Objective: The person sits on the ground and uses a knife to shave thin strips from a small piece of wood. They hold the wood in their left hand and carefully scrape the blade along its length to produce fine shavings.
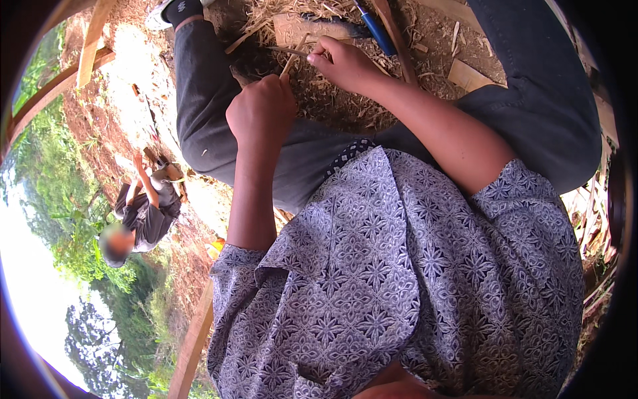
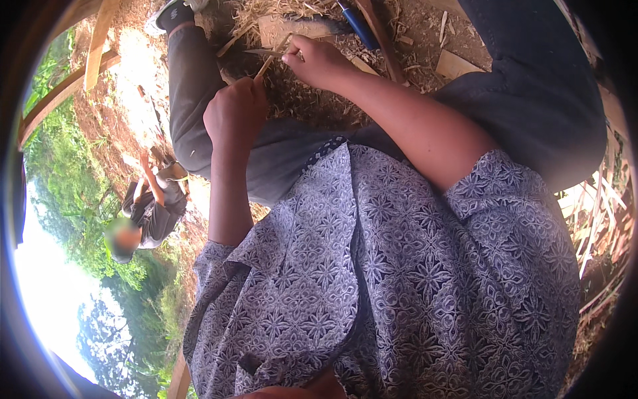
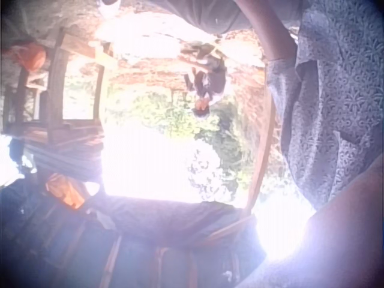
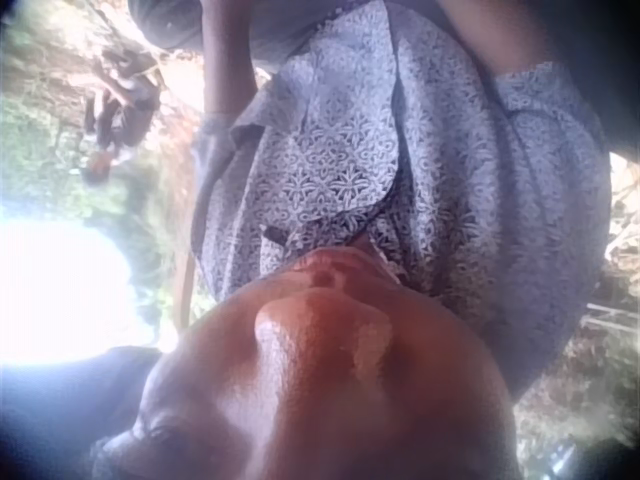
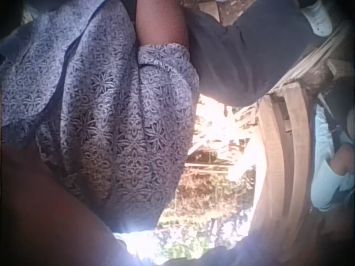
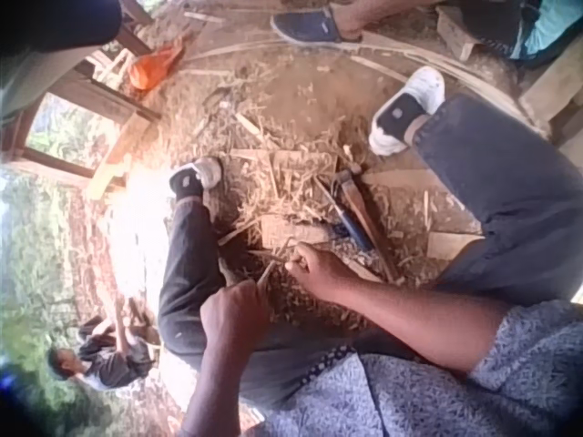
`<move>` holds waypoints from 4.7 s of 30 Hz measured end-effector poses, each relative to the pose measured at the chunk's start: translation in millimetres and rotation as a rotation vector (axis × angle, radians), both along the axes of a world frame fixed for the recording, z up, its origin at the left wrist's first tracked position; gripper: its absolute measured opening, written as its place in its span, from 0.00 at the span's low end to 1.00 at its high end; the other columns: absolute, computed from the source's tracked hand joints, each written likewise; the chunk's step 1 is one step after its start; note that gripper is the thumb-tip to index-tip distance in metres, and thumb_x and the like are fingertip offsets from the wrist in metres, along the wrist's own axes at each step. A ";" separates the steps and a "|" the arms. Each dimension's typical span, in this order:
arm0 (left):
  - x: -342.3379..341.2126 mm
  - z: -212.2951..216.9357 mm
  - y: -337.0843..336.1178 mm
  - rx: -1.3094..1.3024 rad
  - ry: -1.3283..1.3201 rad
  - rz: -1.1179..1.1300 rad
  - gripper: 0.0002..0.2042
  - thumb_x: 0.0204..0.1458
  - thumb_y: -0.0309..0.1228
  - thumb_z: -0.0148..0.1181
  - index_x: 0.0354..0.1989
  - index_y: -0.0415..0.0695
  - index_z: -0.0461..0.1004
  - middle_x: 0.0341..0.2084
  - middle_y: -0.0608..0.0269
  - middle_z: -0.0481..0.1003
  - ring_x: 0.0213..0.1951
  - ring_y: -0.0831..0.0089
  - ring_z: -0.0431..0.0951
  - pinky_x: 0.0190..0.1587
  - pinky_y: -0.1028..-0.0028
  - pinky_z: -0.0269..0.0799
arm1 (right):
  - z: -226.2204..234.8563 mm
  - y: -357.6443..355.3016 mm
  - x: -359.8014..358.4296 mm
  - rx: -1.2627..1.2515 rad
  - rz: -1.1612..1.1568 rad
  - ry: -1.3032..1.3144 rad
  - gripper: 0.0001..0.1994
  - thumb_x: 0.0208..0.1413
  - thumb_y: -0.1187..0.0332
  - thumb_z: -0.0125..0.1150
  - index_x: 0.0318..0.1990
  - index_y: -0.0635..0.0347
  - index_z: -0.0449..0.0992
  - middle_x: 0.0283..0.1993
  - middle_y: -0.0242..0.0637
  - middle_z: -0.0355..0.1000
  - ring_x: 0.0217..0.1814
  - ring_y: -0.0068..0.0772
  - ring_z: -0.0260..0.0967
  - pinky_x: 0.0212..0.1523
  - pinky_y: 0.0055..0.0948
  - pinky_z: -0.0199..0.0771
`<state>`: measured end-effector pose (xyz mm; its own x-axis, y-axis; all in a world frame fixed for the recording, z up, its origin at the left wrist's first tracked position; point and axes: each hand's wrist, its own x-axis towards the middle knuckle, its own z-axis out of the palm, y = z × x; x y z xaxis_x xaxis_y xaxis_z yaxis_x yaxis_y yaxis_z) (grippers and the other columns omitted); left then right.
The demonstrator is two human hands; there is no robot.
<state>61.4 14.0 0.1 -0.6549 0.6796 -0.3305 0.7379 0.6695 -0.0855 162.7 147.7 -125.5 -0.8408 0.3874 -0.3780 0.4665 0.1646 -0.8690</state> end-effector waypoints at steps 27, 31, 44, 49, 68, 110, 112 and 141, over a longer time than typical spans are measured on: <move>0.9 4.4 5.1 0.031 -0.034 -0.047 0.17 0.64 0.44 0.57 0.26 0.48 0.78 0.25 0.59 0.82 0.28 0.55 0.84 0.28 0.58 0.76 | -43.5 28.5 31.8 0.074 -0.019 -0.307 0.14 0.66 0.53 0.59 0.45 0.55 0.76 0.33 0.42 0.79 0.38 0.44 0.80 0.40 0.43 0.75; 0.2 5.8 4.3 0.031 -0.047 -0.039 0.17 0.64 0.44 0.56 0.27 0.48 0.78 0.25 0.59 0.82 0.29 0.55 0.84 0.29 0.57 0.77 | -3.5 -0.7 1.8 0.037 -0.007 -0.022 0.15 0.67 0.53 0.59 0.46 0.55 0.76 0.32 0.43 0.79 0.37 0.45 0.80 0.40 0.43 0.75; -0.2 5.3 2.8 0.008 -0.045 -0.048 0.17 0.65 0.44 0.55 0.27 0.48 0.79 0.27 0.58 0.83 0.29 0.55 0.84 0.30 0.56 0.77 | 13.0 -0.1 -2.9 -0.061 0.004 0.031 0.14 0.67 0.54 0.59 0.45 0.56 0.75 0.33 0.45 0.77 0.36 0.46 0.78 0.40 0.43 0.74; 0.3 6.3 4.6 0.000 -0.048 -0.029 0.16 0.64 0.43 0.56 0.27 0.48 0.79 0.26 0.58 0.82 0.29 0.55 0.84 0.29 0.57 0.77 | -17.6 6.7 11.4 0.082 0.035 -0.062 0.15 0.67 0.53 0.59 0.46 0.56 0.75 0.34 0.45 0.77 0.37 0.45 0.78 0.40 0.43 0.74; -3.0 7.0 2.4 0.012 -0.050 -0.027 0.17 0.65 0.43 0.56 0.27 0.47 0.78 0.26 0.58 0.82 0.29 0.55 0.85 0.29 0.58 0.77 | -14.7 11.3 7.7 0.056 0.054 -0.112 0.16 0.65 0.52 0.60 0.46 0.55 0.77 0.35 0.45 0.79 0.38 0.43 0.79 0.42 0.43 0.75; -2.5 8.5 9.7 0.007 -0.025 -0.071 0.17 0.64 0.43 0.57 0.25 0.48 0.79 0.25 0.58 0.82 0.29 0.56 0.85 0.28 0.59 0.77 | -63.8 31.3 34.7 0.122 -0.041 -0.236 0.15 0.65 0.52 0.61 0.44 0.55 0.76 0.30 0.43 0.77 0.35 0.44 0.78 0.38 0.43 0.74; -1.6 9.8 8.6 -0.003 -0.026 -0.066 0.17 0.64 0.43 0.57 0.26 0.48 0.79 0.25 0.58 0.82 0.29 0.55 0.85 0.29 0.58 0.77 | -24.5 16.5 11.8 0.101 -0.052 -0.126 0.15 0.65 0.53 0.61 0.44 0.55 0.76 0.31 0.44 0.77 0.35 0.45 0.78 0.39 0.43 0.74; -2.5 7.6 5.1 0.005 -0.012 -0.074 0.18 0.64 0.44 0.56 0.25 0.48 0.79 0.24 0.58 0.82 0.28 0.55 0.85 0.28 0.58 0.78 | 6.9 -0.5 0.8 0.013 0.034 -0.018 0.15 0.65 0.53 0.61 0.45 0.55 0.76 0.33 0.46 0.78 0.38 0.50 0.79 0.39 0.45 0.74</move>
<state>58.8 19.0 7.7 -0.5991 0.7276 -0.3343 0.7862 0.6136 -0.0734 163.5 147.2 -118.6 -0.8468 0.3636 -0.3882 0.4758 0.1917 -0.8584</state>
